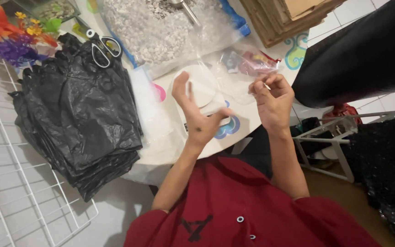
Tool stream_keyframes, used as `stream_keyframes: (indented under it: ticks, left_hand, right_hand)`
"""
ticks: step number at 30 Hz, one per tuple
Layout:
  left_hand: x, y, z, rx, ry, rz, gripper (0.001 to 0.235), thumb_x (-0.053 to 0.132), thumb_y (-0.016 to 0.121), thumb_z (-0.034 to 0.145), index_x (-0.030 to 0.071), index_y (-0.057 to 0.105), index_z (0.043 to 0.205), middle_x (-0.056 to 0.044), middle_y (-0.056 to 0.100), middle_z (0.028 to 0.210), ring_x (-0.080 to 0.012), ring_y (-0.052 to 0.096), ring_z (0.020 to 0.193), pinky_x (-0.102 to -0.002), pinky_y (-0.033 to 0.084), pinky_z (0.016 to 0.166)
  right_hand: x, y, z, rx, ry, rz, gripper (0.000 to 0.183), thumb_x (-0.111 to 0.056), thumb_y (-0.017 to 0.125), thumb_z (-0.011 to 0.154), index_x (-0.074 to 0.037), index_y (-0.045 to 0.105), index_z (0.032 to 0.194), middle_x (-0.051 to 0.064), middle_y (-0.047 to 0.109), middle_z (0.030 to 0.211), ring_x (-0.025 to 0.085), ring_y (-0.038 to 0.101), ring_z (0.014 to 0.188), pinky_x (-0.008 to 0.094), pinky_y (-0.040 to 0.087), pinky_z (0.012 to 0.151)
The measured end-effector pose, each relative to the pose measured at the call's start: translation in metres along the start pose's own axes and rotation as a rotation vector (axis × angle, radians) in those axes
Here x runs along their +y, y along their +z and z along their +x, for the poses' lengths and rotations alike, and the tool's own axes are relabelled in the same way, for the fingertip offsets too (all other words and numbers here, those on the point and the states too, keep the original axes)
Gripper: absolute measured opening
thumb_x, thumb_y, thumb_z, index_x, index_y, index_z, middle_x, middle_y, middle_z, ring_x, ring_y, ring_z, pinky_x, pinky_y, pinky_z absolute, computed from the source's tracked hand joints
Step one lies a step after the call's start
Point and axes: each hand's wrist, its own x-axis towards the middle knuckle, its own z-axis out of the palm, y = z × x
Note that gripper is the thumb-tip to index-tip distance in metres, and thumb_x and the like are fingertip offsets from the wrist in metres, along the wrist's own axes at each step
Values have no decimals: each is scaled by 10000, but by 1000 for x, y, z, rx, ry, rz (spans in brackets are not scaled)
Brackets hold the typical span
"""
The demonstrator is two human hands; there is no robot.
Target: The person scoops small white pebbles from a large bag into a small plastic bag using a metal scoop. They place the bag on a digital scale to measure the weight, adjusting the contents until the desired amount is reached. Finally, they place the filled bag into a small cardboard box.
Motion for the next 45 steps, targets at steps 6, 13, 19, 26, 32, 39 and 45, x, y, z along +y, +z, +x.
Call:
stream_keyframes:
  ticks: [6,13,19,26,32,39,45]
  left_hand:
    - [22,-7,10,251,-748,-489,1031,143,831,883,1,82,1576,-284,75,1520,-475,276,1485,-559,302,1222]
    - [15,9,12,208,-729,-794,850,5,746,909,-43,166,1529,-252,467,1388,-284,645,1159,-281,549,939]
    - [5,15,21,114,-492,-509,191,84,777,932,45,669,1084,-140,763,997,-168,745,830,-246,597,684]
    - [-45,-62,49,488,41,-96,663,-87,819,944,103,364,1387,-235,613,1138,-277,644,902,-353,641,714]
    - [-111,-113,14,370,-87,322,1107,427,881,1096,206,-68,1623,-89,-51,1686,-394,356,1515,-580,570,1206]
    - [-100,-97,17,393,-284,91,941,-55,839,927,158,182,1565,-284,167,1627,-380,302,1512,-475,598,1092]
    - [-51,-73,34,357,-321,-278,674,-114,674,922,172,426,1479,-110,391,1594,-365,534,1410,-354,506,744]
  right_hand:
    - [-4,6,-5,-25,34,-51,222,-52,638,1065,-101,423,1076,118,699,893,206,751,782,304,633,765]
    - [-10,-30,-14,-1,-39,-118,487,-207,617,1072,-124,285,1419,230,720,915,279,747,770,336,622,708]
    - [-50,-29,-28,28,56,-203,541,-265,560,1089,-58,314,1524,258,724,1000,303,759,883,391,648,831]
    - [-88,-43,-34,91,-7,-533,202,-102,585,1104,26,575,1261,246,732,1063,306,756,983,428,625,929]
    - [-114,-60,-53,226,-43,-723,95,-60,572,1091,-8,647,1119,141,737,1055,202,710,965,299,601,907]
    - [-125,-94,-63,384,-197,-819,74,7,581,1095,-9,645,1129,122,722,1058,177,694,983,282,586,912]
    - [-89,-27,-15,112,-173,-746,77,37,628,1039,4,683,1081,116,729,1009,164,689,923,272,565,878]
